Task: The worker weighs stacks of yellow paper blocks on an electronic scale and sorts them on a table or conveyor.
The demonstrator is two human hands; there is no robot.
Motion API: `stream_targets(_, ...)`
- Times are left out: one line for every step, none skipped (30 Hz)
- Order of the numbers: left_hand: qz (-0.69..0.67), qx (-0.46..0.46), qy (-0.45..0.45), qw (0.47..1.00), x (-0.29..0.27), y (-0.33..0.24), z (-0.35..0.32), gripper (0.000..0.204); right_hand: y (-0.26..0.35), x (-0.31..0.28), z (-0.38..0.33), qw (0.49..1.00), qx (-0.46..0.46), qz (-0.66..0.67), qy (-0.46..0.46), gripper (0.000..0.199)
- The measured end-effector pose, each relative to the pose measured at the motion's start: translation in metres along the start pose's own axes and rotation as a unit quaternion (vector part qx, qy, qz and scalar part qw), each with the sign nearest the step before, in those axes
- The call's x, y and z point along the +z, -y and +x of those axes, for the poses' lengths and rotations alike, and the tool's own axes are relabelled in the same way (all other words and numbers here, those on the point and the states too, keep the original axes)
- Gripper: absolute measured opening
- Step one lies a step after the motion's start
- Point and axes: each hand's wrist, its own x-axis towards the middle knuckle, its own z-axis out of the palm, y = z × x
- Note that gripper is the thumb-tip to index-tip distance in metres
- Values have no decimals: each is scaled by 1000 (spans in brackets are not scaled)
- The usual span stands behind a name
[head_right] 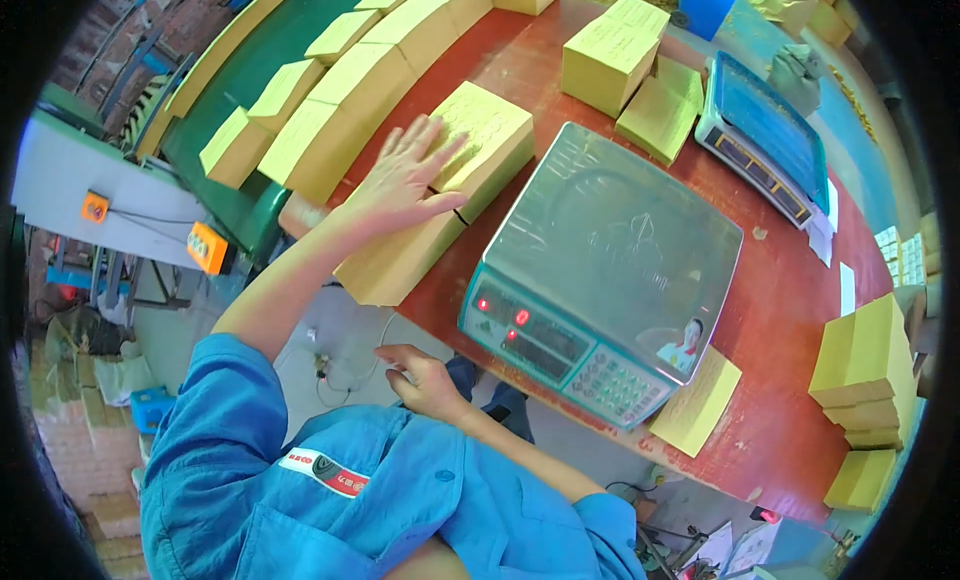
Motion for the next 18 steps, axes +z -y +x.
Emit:
stream_targets(17,0,-52,999,-13,-4,-15,87,-20,8,-13,992,50,120,6,30)
stream_targets(21,0,-48,999,-29,-10,-28,87,-34,12,-21,967,102,235,5,26)
stream_targets(-19,-44,-82,995,-44,-16,-41,93,-40,1,-22,933,174,313,32,35)
stream_targets(-58,-91,-117,987,-53,-20,-59,99,-44,-5,-24,932,175,316,32,35)
stream_targets(-52,-95,-97,989,-49,-22,-77,106,-48,-10,-25,889,233,393,15,43)
stream_targets(-48,-97,-98,989,-46,-23,-94,106,-49,-12,-23,838,286,465,4,51)
stream_targets(-29,-128,-30,991,-40,-24,-111,107,-52,-9,-19,834,311,455,-1,63)
stream_targets(-12,-158,38,987,-33,-24,-122,107,-54,-6,-16,834,310,456,3,63)
stream_targets(14,-162,57,985,-28,-23,-129,105,-54,-4,-11,824,281,492,-3,63)
stream_targets(14,-163,56,985,-29,-23,-132,105,-49,-2,-5,812,252,526,-11,63)
stream_targets(-3,-173,49,984,-30,-22,-133,103,-44,0,3,810,240,534,-21,63)
stream_targets(-23,-181,43,982,-29,-23,-136,101,-43,5,7,811,241,533,-24,63)
stream_targets(-27,-178,43,983,-28,-24,-142,101,-42,11,9,798,219,559,-41,63)
stream_targets(-34,-172,38,984,-27,-27,-152,100,-40,16,9,785,196,585,-59,64)
stream_targets(-42,-164,30,985,-27,-28,-161,98,-39,20,9,787,192,582,-65,64)
stream_targets(-47,-155,29,986,-27,-29,-170,98,-36,23,8,799,182,570,-62,64)
stream_targets(-63,-166,25,984,-29,-32,-181,98,-34,25,7,810,170,557,-62,63)
stream_targets(-80,-177,20,981,-31,-34,-193,98,-25,28,4,813,164,554,-74,63)
